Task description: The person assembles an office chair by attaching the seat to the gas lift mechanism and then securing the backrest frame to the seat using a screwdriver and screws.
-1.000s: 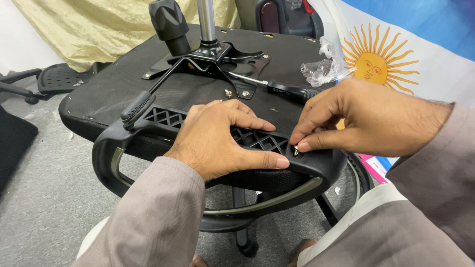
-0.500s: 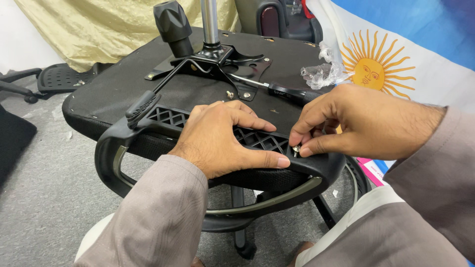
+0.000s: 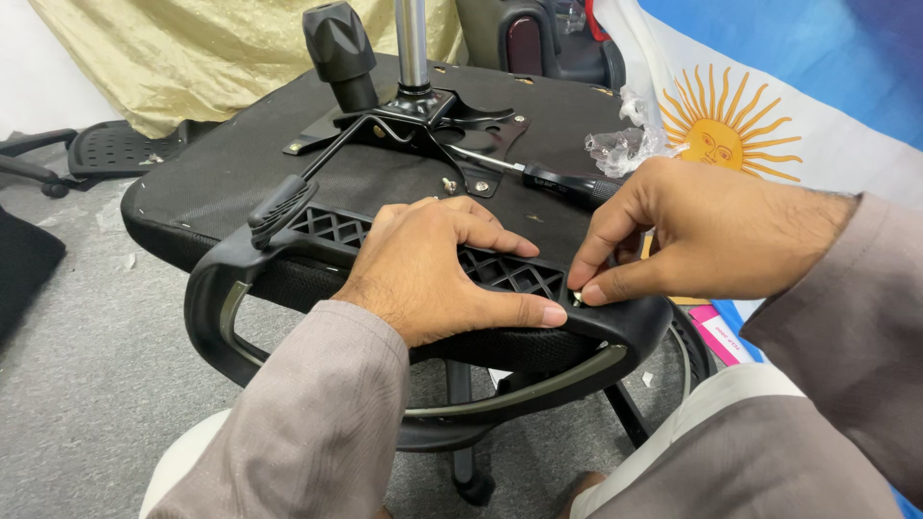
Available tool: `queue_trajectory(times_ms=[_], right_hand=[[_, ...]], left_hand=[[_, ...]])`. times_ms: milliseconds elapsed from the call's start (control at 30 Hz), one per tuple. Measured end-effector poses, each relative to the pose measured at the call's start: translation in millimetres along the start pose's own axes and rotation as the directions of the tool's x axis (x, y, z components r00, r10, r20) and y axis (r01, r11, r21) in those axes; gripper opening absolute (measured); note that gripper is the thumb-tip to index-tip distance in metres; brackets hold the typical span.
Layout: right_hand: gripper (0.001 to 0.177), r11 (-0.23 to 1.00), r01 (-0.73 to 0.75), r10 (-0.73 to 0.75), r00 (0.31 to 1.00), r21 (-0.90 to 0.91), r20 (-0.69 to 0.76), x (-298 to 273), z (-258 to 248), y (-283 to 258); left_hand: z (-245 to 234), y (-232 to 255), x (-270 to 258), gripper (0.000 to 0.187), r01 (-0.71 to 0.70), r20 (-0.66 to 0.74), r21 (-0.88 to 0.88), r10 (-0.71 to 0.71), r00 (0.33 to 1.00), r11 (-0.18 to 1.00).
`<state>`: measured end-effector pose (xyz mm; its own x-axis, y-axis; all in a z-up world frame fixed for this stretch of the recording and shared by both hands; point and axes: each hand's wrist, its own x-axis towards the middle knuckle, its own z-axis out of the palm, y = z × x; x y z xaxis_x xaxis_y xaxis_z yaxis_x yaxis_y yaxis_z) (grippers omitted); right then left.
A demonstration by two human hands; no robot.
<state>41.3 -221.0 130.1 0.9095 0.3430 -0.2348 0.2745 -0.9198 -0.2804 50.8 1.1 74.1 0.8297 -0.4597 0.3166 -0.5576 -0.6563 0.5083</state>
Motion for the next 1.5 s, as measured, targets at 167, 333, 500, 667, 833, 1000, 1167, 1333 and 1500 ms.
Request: queue_trajectory(times_ms=[167,333,500,667,833,1000,1167,1333,1500], right_hand=[[0.027,0.991,-0.086,0.081,0.995,-0.103,-0.050,-6.9,-0.5,-18.1],[0.026,0.951,-0.208,0.207,0.978,-0.231,-0.026,-11.2,-2.8,-19.2],[0.023,0.932,0.362,-0.360,0.930,0.020,-0.073,-7.2,0.9,2.0],[0.020,0.992,0.057,-0.060,0.998,-0.113,-0.026,-2.9,6.3,-6.1],[0.025,0.951,-0.123,0.107,0.992,-0.282,-0.072,-8.9,5.6,-16.5],[0.023,0.932,0.350,-0.361,0.919,-0.097,-0.160,-7.8,5.2,-3.9],[0.027,0.980,0.039,-0.061,0.992,-0.196,-0.108,-8.4,8.6,-8.5],[0.030,0.971,0.023,-0.046,0.995,-0.237,-0.093,-14.3,4.4,-19.2],[0.020,0.979,0.114,-0.134,0.985,-0.169,-0.111,-14.8,3.9,-17.1]], left_hand=[[0.4,0.9,0.5,0.068,-0.012,-0.003,0.026,0.012,1.000,1.000],[0.3,0.4,-1.9,0.069,-0.005,-0.023,-0.006,0.005,1.000,1.000],[-0.6,-0.6,-0.7,0.070,-0.036,-0.012,0.020,0.036,0.999,0.999],[-0.6,1.3,-2.2,0.070,-0.004,-0.017,0.017,0.004,1.000,1.000],[-0.8,3.3,-2.4,0.069,0.013,-0.017,0.010,-0.013,1.000,1.000],[-0.7,5.3,-2.5,0.068,0.040,-0.017,0.014,-0.040,0.999,0.999],[-2.1,4.7,-2.9,0.069,0.060,-0.011,-0.029,-0.060,0.998,0.998],[-5.6,2.2,2.6,0.071,0.111,0.045,-0.052,-0.109,0.993,0.992],[-3.2,4.6,2.7,0.071,0.159,0.033,-0.077,-0.156,0.987,0.984]])
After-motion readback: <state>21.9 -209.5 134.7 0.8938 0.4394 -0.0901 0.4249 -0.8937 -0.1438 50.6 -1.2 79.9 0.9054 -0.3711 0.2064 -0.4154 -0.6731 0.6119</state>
